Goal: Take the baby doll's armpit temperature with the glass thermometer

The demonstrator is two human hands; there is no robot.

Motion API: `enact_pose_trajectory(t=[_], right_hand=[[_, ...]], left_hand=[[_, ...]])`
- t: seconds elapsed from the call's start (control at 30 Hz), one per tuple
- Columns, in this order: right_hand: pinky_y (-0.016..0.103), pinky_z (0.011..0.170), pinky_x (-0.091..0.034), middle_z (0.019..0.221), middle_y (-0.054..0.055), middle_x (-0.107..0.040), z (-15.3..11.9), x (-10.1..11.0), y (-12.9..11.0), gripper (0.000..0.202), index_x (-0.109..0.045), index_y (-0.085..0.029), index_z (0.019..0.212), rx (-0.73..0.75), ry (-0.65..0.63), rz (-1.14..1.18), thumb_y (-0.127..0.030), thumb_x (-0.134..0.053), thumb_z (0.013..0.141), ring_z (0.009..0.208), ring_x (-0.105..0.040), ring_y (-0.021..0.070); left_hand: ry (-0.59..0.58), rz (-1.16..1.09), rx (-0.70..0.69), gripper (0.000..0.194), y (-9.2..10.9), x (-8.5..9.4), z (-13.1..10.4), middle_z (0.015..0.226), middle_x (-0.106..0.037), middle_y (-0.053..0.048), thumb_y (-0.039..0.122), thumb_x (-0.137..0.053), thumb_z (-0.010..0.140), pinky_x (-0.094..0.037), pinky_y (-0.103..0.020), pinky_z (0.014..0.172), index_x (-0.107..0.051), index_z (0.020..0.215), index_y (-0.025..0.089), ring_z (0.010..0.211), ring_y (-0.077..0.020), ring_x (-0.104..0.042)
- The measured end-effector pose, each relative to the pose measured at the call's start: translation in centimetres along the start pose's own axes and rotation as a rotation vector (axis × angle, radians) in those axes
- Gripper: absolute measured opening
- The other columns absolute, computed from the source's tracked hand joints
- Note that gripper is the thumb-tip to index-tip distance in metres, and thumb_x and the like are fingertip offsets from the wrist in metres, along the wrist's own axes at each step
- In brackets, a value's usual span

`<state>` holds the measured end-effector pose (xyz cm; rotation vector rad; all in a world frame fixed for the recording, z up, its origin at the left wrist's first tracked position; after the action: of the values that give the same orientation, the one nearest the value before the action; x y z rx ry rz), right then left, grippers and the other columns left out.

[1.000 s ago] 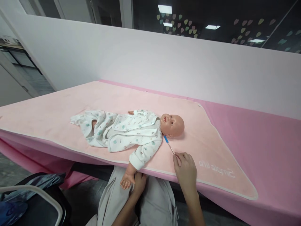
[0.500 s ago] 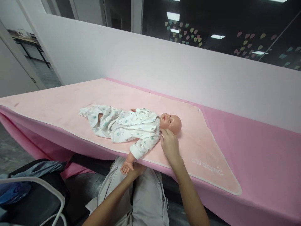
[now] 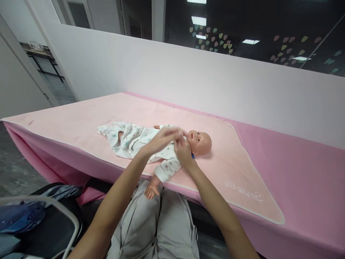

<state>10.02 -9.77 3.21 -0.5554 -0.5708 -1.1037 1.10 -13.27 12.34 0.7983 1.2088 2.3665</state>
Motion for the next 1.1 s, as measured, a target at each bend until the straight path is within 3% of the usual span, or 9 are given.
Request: enact_pose_trajectory(t=[0.03,0.07,0.17,0.23,0.37,0.63,0.87,1.1], right_hand=[[0.029,0.070,-0.046,0.079,0.007,-0.062,-0.2,-0.1,0.1,0.024,-0.060,-0.015,0.092,0.005,0.023,0.011,-0.018,-0.036,0.092,0.076,-0.056,0.0182],[0.030,0.072,-0.047,0.080,0.007,-0.062,-0.4,-0.1,0.2,0.024,-0.060,-0.016,0.092,0.013,0.053,0.025,-0.018,-0.036,0.092,0.078,-0.056,0.0183],[0.031,0.076,-0.048,0.081,0.007,-0.060,-1.0,0.4,0.4,0.024,-0.060,-0.017,0.088,0.052,0.158,0.098,-0.016,-0.036,0.091,0.081,-0.056,0.0188],[0.031,0.076,-0.049,0.082,0.008,-0.059,-1.2,0.6,0.6,0.023,-0.060,-0.017,0.087,0.051,0.206,0.146,-0.015,-0.038,0.090,0.082,-0.056,0.0188],[0.030,0.076,-0.050,0.081,0.007,-0.060,-1.5,0.9,0.7,0.020,-0.060,-0.018,0.087,0.026,0.250,0.218,-0.016,-0.040,0.089,0.081,-0.057,0.0174],[0.028,0.074,-0.050,0.080,0.005,-0.059,-1.6,0.8,1.2,0.017,-0.057,-0.019,0.086,-0.047,0.243,0.326,-0.020,-0.041,0.090,0.077,-0.056,0.0151],[0.034,0.085,-0.049,0.090,0.007,-0.058,-1.4,1.2,1.0,0.017,-0.057,-0.019,0.085,-0.053,0.236,0.360,-0.017,-0.040,0.088,0.092,-0.056,0.0178],[0.032,0.082,-0.049,0.089,0.007,-0.060,-1.6,0.7,1.2,0.019,-0.056,-0.019,0.092,-0.026,0.252,0.358,-0.018,-0.037,0.091,0.092,-0.057,0.0175]], left_hand=[[0.173,0.076,0.039,0.031,-2.4,1.9,1.7,0.077,-0.067,-0.006,0.037,-0.047,0.085,-0.048,-0.029,0.073,-0.068,0.090,0.015,0.074,-0.0176,-0.061],[0.240,0.164,0.096,0.029,-5.0,2.8,3.0,0.074,-0.066,-0.006,0.037,-0.052,0.081,-0.047,-0.029,0.071,-0.068,0.087,0.013,0.072,-0.0176,-0.060],[0.069,0.263,0.218,0.024,-12.1,1.8,5.0,0.077,-0.066,-0.005,0.033,-0.056,0.074,-0.044,-0.028,0.075,-0.069,0.078,0.012,0.079,-0.0187,-0.059],[0.066,0.254,0.224,0.028,-14.2,1.6,4.6,0.073,-0.064,-0.003,0.037,-0.054,0.076,-0.043,-0.027,0.072,-0.068,0.073,0.013,0.076,-0.0183,-0.057],[0.006,0.122,0.223,0.033,-14.3,1.2,3.4,0.063,-0.058,0.000,0.041,-0.054,0.078,-0.039,-0.025,0.063,-0.063,0.064,0.012,0.067,-0.0149,-0.052],[-0.084,0.040,0.200,0.024,-13.9,1.2,3.3,0.085,-0.067,-0.005,0.028,-0.058,0.073,-0.042,-0.027,0.079,-0.069,0.085,0.012,0.084,-0.0181,-0.057],[0.070,-0.121,0.264,0.021,-13.1,2.0,2.9,0.081,-0.065,-0.005,0.028,-0.063,0.068,-0.041,-0.029,0.085,-0.068,0.080,0.011,0.086,-0.0184,-0.057],[0.042,-0.122,0.237,0.021,-12.6,1.7,2.6,0.083,-0.065,-0.006,0.029,-0.065,0.070,-0.043,-0.029,0.078,-0.068,0.082,0.012,0.082,-0.0172,-0.057]])
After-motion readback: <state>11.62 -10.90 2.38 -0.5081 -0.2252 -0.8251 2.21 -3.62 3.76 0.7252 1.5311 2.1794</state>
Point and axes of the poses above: each hand's wrist, its own z-axis towards the middle knuckle, its own x-axis out of the back of the hand, y = z × x, the point moved 7 cm from there along z, towards the middle knuckle
